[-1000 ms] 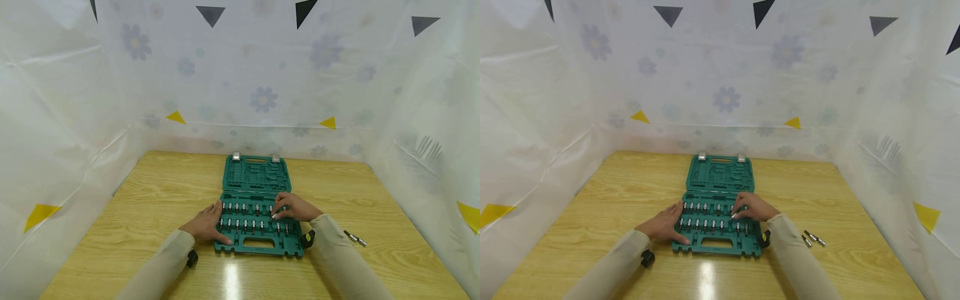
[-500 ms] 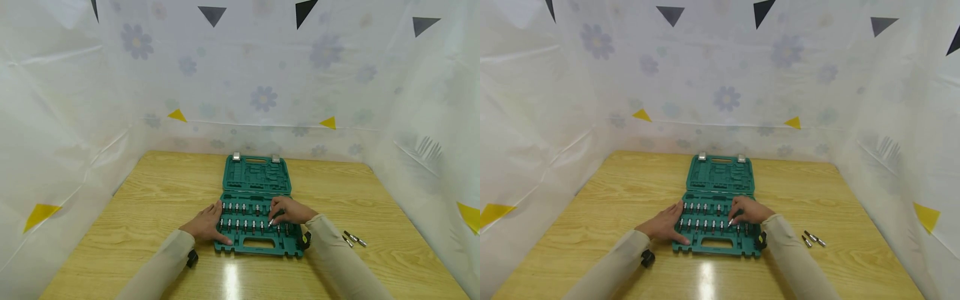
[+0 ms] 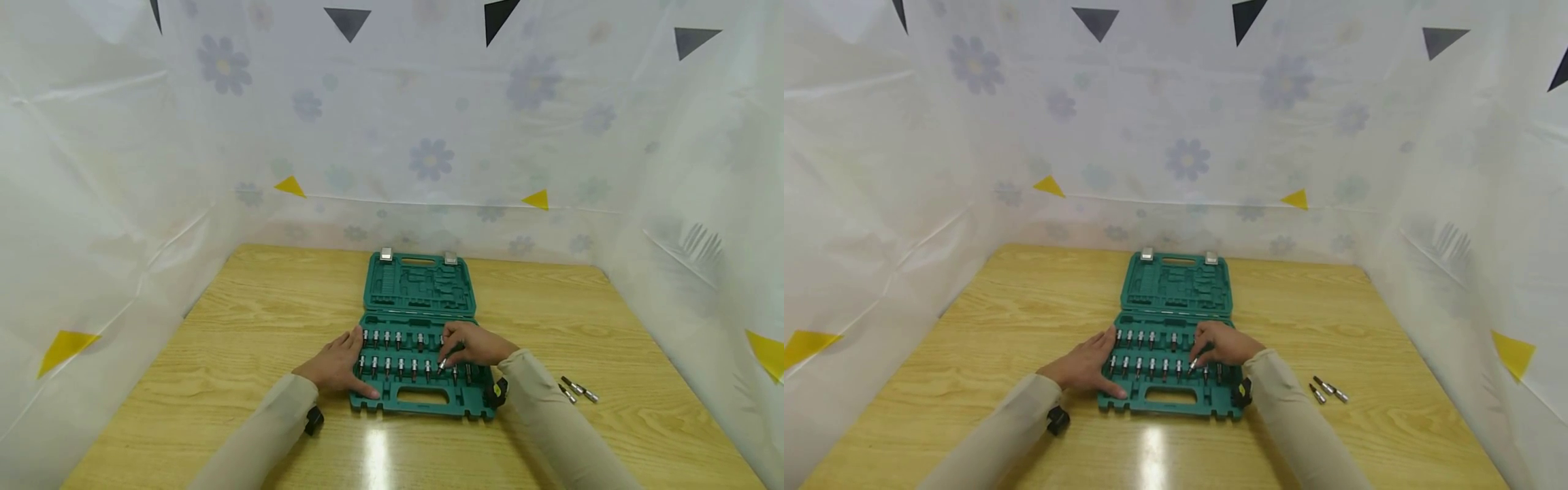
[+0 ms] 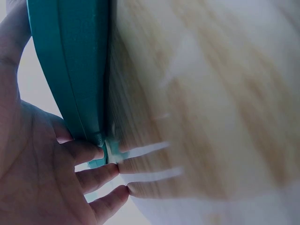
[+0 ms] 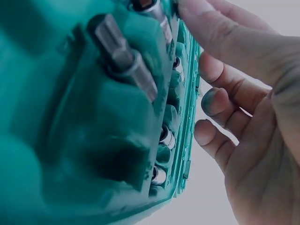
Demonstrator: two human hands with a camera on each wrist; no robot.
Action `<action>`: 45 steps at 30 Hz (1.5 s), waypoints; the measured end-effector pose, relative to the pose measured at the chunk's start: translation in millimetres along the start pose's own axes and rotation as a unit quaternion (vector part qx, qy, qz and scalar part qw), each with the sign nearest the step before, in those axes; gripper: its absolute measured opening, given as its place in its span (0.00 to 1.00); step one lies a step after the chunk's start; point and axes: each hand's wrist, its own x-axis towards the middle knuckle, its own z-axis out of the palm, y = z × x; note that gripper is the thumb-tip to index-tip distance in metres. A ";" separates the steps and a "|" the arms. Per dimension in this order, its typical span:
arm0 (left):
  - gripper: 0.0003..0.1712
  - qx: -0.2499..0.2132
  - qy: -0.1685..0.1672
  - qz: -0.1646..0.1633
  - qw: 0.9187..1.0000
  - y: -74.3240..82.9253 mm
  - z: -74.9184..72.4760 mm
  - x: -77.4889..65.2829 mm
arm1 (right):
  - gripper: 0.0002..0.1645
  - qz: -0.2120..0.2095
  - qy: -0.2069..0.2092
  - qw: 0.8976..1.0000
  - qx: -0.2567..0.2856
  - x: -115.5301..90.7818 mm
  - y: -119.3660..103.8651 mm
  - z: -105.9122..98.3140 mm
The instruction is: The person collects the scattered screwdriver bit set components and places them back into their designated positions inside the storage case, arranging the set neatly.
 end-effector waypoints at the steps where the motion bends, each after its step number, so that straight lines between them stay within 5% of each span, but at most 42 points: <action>1: 0.76 0.000 0.000 0.000 1.000 -0.1 -0.1 0.0 | 0.08 0.000 0.001 1.000 0.003 -0.2 -0.1 -0.2; 8: 0.76 0.000 0.001 0.000 1.000 -0.7 -0.5 0.3 | 0.09 -0.014 0.006 1.000 0.013 -0.2 0.5 0.1; 45: 0.77 0.007 -0.005 0.001 1.000 -2.9 0.9 2.1 | 0.05 0.059 -0.006 0.998 0.011 12.5 -9.1 -0.2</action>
